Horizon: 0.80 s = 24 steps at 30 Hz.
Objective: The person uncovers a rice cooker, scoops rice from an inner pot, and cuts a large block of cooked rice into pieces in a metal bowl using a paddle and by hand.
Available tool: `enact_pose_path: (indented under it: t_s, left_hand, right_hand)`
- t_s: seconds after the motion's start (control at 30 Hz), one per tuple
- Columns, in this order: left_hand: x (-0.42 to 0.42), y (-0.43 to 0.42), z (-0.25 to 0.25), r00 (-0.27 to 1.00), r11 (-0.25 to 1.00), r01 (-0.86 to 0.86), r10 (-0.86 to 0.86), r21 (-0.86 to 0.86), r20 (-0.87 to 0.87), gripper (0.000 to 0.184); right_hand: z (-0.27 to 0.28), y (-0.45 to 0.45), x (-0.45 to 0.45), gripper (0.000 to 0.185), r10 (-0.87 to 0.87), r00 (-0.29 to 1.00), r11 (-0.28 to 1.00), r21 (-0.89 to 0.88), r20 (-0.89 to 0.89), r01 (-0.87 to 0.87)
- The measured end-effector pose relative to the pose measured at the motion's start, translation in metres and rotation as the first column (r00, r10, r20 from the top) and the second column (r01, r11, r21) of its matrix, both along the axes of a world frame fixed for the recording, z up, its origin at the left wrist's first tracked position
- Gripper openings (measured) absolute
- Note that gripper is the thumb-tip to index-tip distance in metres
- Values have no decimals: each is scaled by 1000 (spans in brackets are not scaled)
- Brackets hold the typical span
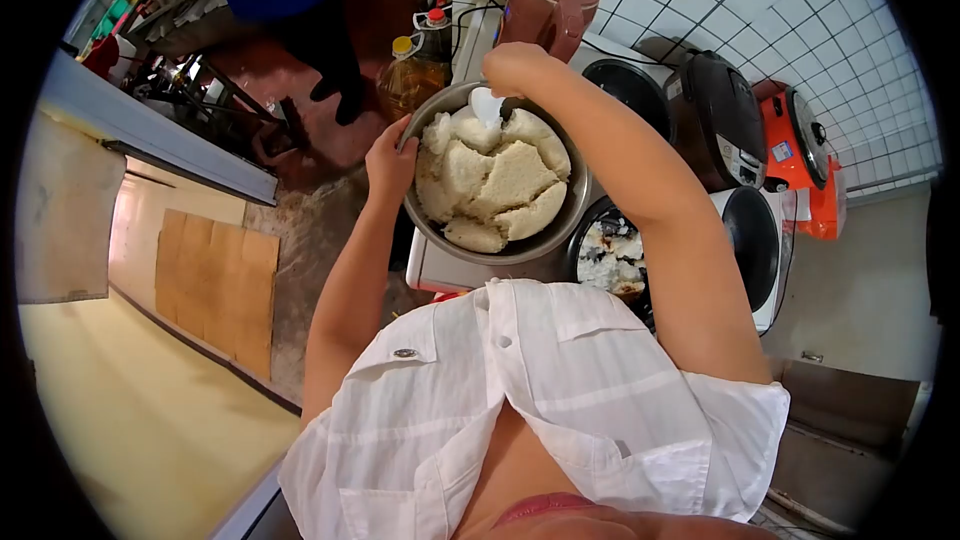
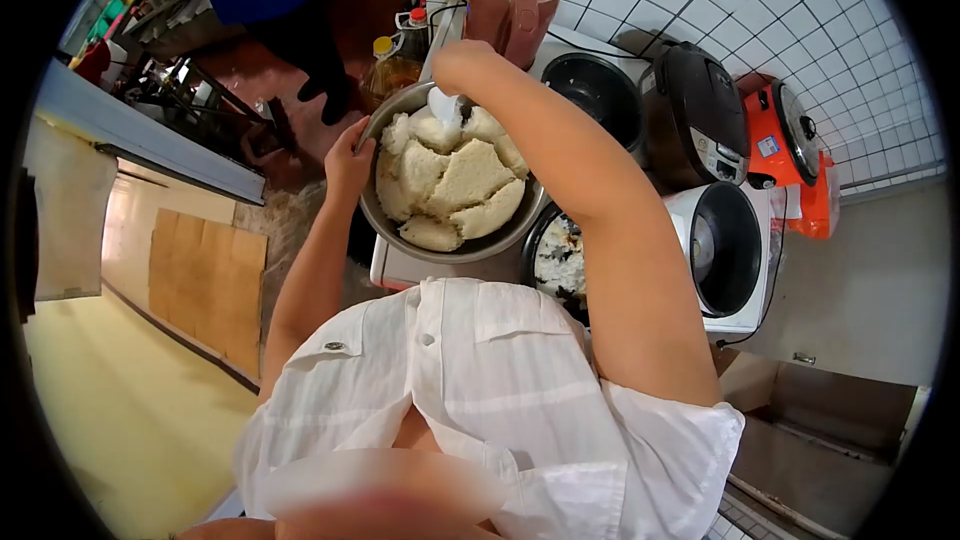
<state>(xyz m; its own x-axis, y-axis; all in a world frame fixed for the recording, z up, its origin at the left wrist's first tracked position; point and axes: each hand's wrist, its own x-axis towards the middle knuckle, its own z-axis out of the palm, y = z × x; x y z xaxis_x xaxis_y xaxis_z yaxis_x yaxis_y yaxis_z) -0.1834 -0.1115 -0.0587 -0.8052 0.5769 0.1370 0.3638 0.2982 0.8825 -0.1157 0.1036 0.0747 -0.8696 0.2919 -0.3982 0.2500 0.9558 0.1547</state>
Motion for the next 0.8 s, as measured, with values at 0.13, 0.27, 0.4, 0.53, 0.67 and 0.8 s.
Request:
enact_pose_path:
  t_s: [0.13, 0.27, 0.4, 0.53, 0.67, 0.8]
  left_hand:
    - [4, 0, 4, 1000, 1000, -3, 3, 29, 20, 38]
    - [2, 1, 5, 999, 1000, -5, 4, 15, 44, 37]
    - [5, 2, 13, 996, 998, -14, 20, -64, 88, 37]
    - [2, 0, 6, 998, 1000, 13, -13, -5, 64, 38]
    - [5, 0, 8, 999, 999, 2, 0, -49, 42, 39]
    - [-2, 0, 2, 998, 1000, 0, -1, -16, -57, 38]
  right_hand:
    - [-11, 24, -14, 18, -29, 991, 976, -210, 127, 56]
    - [-28, 22, -37, 18, 90, 967, 994, -73, 238, -75]
    - [-24, -6, -34, 17, 99, 975, 994, 31, 197, -107]
    - [-44, -33, -20, 23, 14, 999, 1000, 28, 48, -15]
    - [-53, -34, 2, 22, 15, 996, 1000, 10, -88, -14]
    - [-18, -17, 33, 21, -28, 979, 1000, 4, -200, 30]
